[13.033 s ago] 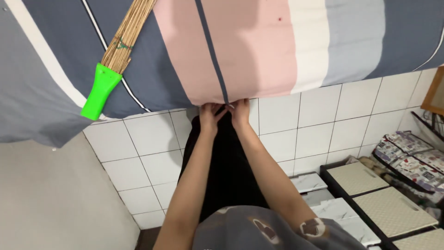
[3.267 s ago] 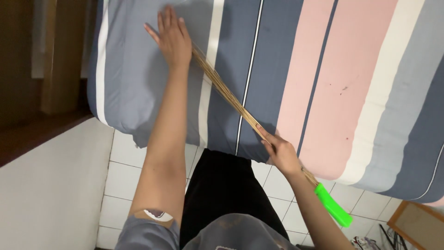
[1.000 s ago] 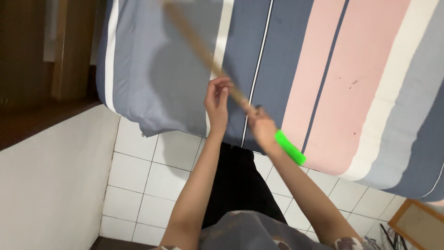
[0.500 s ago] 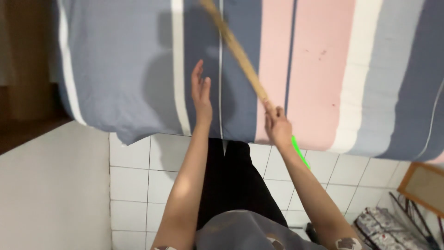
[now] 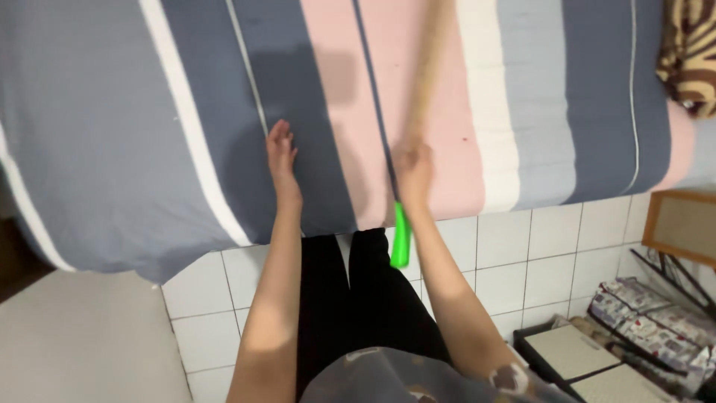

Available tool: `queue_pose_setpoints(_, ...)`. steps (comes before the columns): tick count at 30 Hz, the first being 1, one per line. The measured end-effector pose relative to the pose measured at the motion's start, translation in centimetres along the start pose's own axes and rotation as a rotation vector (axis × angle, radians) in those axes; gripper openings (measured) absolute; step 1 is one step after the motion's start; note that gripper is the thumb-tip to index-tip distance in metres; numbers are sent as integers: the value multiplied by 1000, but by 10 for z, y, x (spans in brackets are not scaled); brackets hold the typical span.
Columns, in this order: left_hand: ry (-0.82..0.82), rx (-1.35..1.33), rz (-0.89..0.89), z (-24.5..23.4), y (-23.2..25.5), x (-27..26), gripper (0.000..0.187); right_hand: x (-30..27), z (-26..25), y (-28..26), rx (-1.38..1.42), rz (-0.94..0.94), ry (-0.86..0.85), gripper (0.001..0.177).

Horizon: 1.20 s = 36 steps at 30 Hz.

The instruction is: Arranging pillows and sweeping a bedsheet using a broom.

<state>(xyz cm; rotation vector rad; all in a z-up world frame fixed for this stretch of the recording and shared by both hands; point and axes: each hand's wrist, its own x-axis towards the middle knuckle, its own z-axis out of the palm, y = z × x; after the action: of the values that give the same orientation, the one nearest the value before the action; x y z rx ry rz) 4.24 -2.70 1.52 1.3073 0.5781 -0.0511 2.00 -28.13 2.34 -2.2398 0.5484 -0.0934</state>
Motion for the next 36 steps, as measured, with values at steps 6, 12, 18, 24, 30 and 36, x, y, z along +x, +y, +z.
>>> queue_pose_setpoints(6, -291, 75, 274, 72, -42, -3, 50, 81, 51, -35, -374, -366, -243, 46)
queue_pose_setpoints(12, -354, 117, 129, 115, -21, -25, 52, 150, -5, 174, -598, -108, 31, 12)
queue_pose_setpoints(18, -406, 76, 145, 132, -44, -23, 48, 83, -177, 144, -505, 265, 106, 61)
queue_pose_setpoints(24, -533, 168, 93, 184, -70, -47, 47, 69, -124, 120, -207, -15, 83, 64)
queue_pose_setpoints(30, -450, 146, 86, 226, -114, -60, 50, 112, -48, 71, -317, -424, 45, 63)
queue_pose_setpoints(36, -432, 93, 37, 236, -92, -61, 54, 78, -66, 79, -616, -330, -104, 70)
